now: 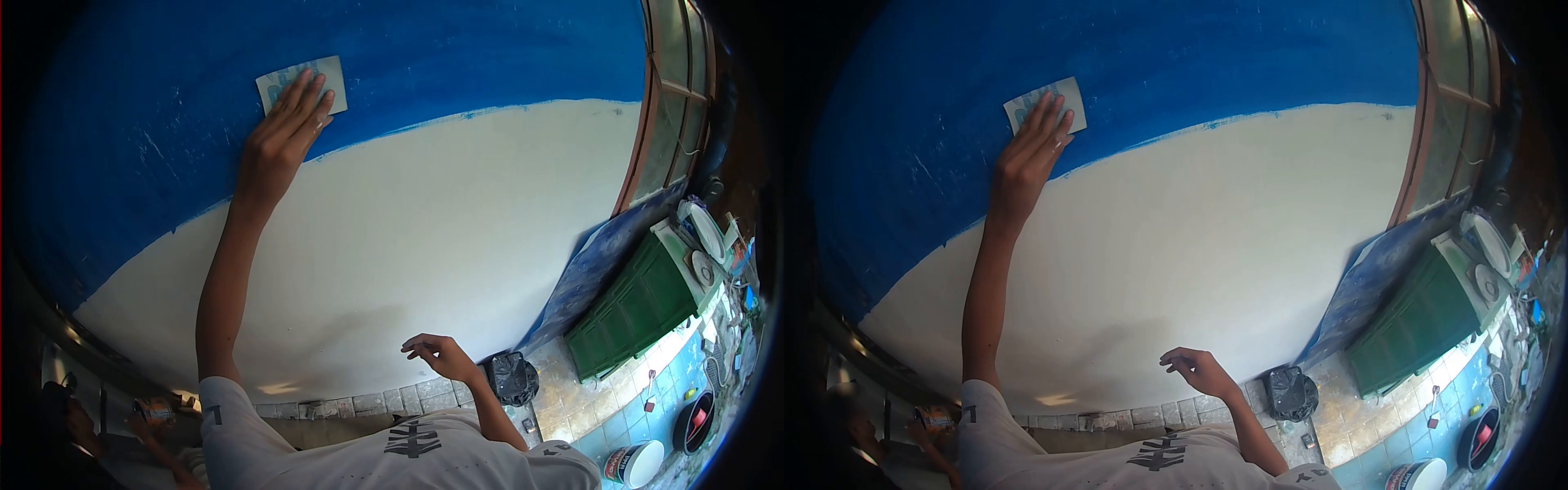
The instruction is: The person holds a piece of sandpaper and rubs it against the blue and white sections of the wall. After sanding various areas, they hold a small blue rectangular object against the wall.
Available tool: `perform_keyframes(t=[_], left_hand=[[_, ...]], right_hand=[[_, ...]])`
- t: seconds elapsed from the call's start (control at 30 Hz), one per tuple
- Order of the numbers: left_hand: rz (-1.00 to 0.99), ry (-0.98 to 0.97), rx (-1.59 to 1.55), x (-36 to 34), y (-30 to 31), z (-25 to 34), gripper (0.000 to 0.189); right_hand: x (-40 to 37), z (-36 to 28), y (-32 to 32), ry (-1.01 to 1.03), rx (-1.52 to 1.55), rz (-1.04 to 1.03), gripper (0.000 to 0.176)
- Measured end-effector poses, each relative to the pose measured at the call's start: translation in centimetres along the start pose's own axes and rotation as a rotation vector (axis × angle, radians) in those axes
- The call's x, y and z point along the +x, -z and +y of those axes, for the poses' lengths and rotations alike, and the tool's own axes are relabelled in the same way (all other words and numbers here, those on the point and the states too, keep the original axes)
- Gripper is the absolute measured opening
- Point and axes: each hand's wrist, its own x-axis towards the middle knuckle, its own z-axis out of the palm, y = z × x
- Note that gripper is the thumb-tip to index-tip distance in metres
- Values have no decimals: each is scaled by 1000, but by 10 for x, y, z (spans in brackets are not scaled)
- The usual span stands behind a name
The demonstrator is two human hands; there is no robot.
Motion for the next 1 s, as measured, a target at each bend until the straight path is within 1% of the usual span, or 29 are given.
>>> perform_keyframes(t=[0.1, 0.17, 0.27, 0.37, 0.4, 0.43, 0.5, 0.53, 0.57, 0.63, 0.67, 0.7, 0.77, 0.8, 0.9, 0.93, 0.97, 1.0], left_hand=[[-21, 15, 78, 4, 1, 0, 41], [79, 60, 136, 9, -1, 4, 36], [67, 13, 77, 4, -22, 17, 32], [101, -4, 55, 8, -17, 15, 29], [178, 73, 84, 9, -12, 3, 28], [185, 69, 83, 10, -11, -6, 28], [241, 170, 156, 15, -8, -17, 29], [189, 91, 167, 15, -10, -10, 27], [187, 93, 168, 14, -11, -5, 27], [129, -35, 115, 14, -14, 1, 27], [177, 17, 132, 15, -9, -7, 28], [175, 12, 133, 16, -10, -7, 28], [156, 89, 120, 16, -13, -1, 28], [112, -56, 87, 15, -14, 9, 30], [159, -22, 115, 16, -8, -11, 34], [218, 126, 68, 19, -7, -20, 30], [217, 109, 62, 21, -7, -21, 30], [162, -6, 80, 20, -7, -20, 31]], right_hand=[[0, -6, 0, -3, -17, -4, 21], [1, -6, -1, 5, -11, -1, 21], [0, -4, -10, 13, 17, -21, 21], [-2, -10, -18, 14, 9, -80, 21], [-3, -12, -18, 12, -10, -117, 21], [-4, -11, -17, 18, -13, -111, 21], [-6, -8, -19, 11, 29, -128, 21], [-4, -1, -20, 35, 49, -125, 21], [-6, 3, -21, 34, 49, -128, 21], [-3, -5, -17, 12, 18, -130, 20], [-3, -4, -14, 14, 13, -134, 20], [-2, -1, -15, 26, 30, -120, 21], [-1, 3, -21, 39, 60, -98, 21], [-1, 2, -23, 26, 56, -108, 21], [-5, -1, -18, 22, 19, -142, 21], [-5, -2, -20, 33, 17, -153, 22], [-3, 2, -21, 42, 28, -143, 22], [-3, 5, -20, 46, 24, -135, 21]])
